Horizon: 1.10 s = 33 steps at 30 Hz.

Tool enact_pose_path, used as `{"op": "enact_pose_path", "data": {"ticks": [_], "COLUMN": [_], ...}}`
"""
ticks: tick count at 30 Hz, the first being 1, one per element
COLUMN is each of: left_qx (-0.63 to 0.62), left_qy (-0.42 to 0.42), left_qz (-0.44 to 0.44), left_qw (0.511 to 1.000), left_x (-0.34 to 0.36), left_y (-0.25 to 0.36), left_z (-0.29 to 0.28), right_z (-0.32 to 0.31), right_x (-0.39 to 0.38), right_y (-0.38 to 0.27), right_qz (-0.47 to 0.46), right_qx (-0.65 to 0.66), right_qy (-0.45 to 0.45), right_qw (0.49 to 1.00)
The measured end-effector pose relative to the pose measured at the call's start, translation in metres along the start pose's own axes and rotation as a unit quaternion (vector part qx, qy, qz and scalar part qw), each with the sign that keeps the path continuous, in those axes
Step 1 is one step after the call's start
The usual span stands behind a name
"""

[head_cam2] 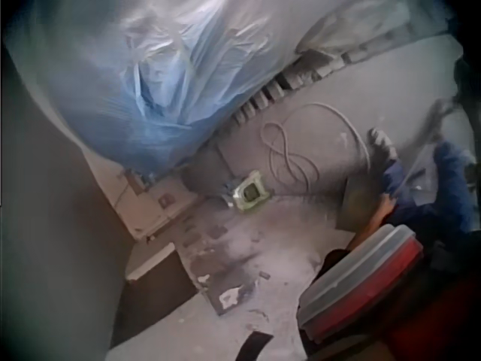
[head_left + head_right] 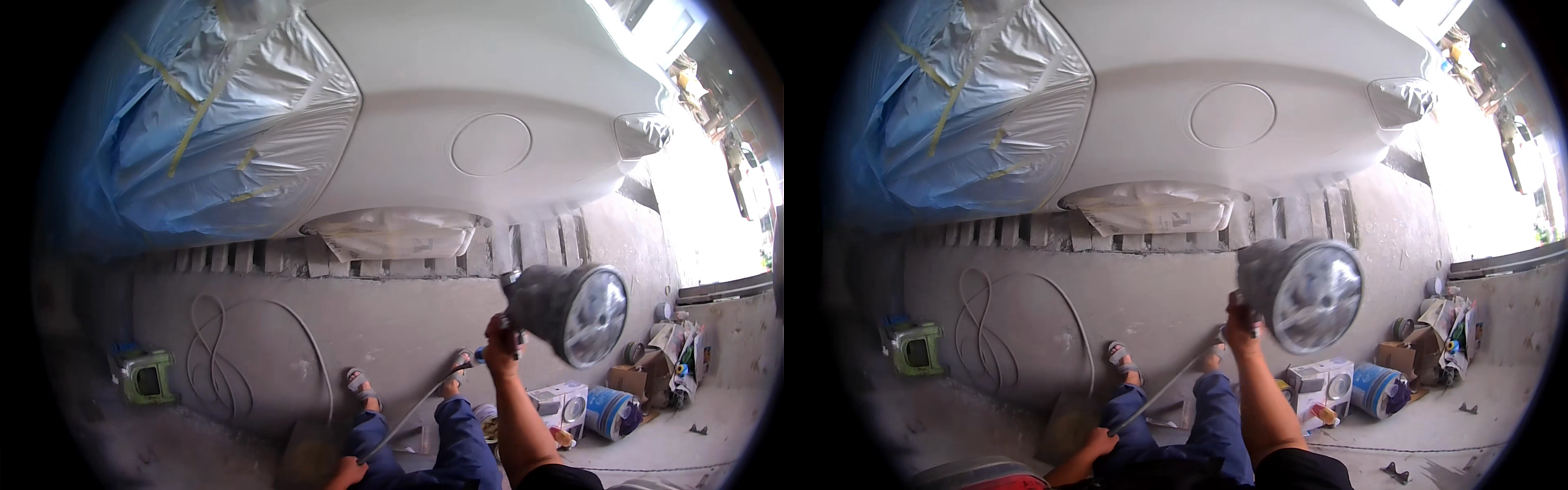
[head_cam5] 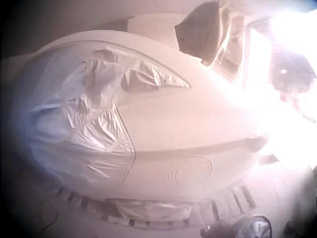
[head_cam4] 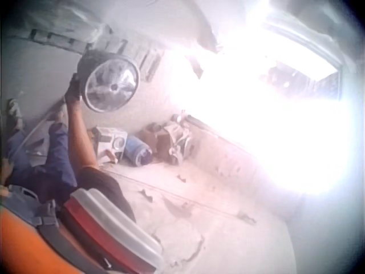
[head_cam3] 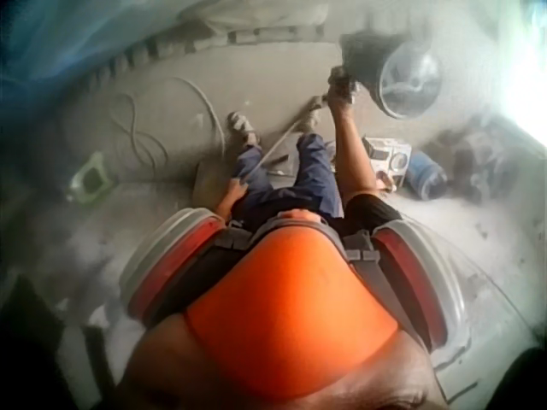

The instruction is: The person pours white paint from a container into a spray gun cup using a funnel, then stirs the mixture with a metal stick. They attach the cup to the spray gun and proceed to spray paint the hood of a white car that is masked with blue plastic and tape.

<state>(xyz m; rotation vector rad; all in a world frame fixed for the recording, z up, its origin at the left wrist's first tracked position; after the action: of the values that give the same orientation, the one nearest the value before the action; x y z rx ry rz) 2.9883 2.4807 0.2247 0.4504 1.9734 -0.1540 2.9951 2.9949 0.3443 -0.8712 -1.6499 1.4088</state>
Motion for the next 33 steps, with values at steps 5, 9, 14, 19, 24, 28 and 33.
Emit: {"op": "enact_pose_path", "data": {"ticks": [5, 9, 14, 19, 24, 28, 33], "left_qx": [-0.037, -0.024, 0.012, 0.031, 0.045, 0.043, 0.050], "left_qy": [-0.034, -0.008, -0.009, 0.008, 0.059, 0.071, 0.069], "left_qz": [-0.036, -0.032, -0.026, -0.015, 0.018, 0.027, 0.041], "left_qw": [0.998, 0.999, 1.000, 0.999, 0.997, 0.996, 0.995], "left_x": [-0.004, -0.003, -0.004, 0.003, -0.001, 0.003, 0.018], "left_y": [-0.053, -0.065, -0.046, 0.012, 0.066, 0.064, 0.025], "left_z": [0.003, -0.004, -0.002, -0.002, -0.019, -0.017, -0.014], "right_z": [0.086, 0.130, 0.070, -0.059, -0.151, -0.155, -0.078], "right_x": [-0.068, -0.092, -0.027, 0.031, 0.064, 0.070, 0.034], "right_y": [0.035, 0.034, 0.032, 0.038, 0.065, 0.074, 0.082], "right_qz": [-0.019, -0.044, 0.037, 0.155, 0.148, 0.154, 0.081], "right_qx": [-0.134, -0.091, 0.160, 0.267, 0.206, 0.103, 0.098], "right_qy": [-0.145, -0.130, -0.158, 0.068, 0.199, 0.232, 0.155], "right_qw": [0.980, 0.986, 0.974, 0.949, 0.947, 0.955, 0.980]}}
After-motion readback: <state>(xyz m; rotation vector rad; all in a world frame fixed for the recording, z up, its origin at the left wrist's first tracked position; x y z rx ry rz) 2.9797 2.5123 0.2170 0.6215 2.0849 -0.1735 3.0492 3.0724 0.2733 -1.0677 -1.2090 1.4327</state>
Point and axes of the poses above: each hand's wrist, its own x-axis towards the middle knuckle, its own z-axis out of the palm, y = z × x, the point moved 6 cm from there along x, towards the middle knuckle, and after that the axes turned 12 degrees about x, right-handed, at the moved point
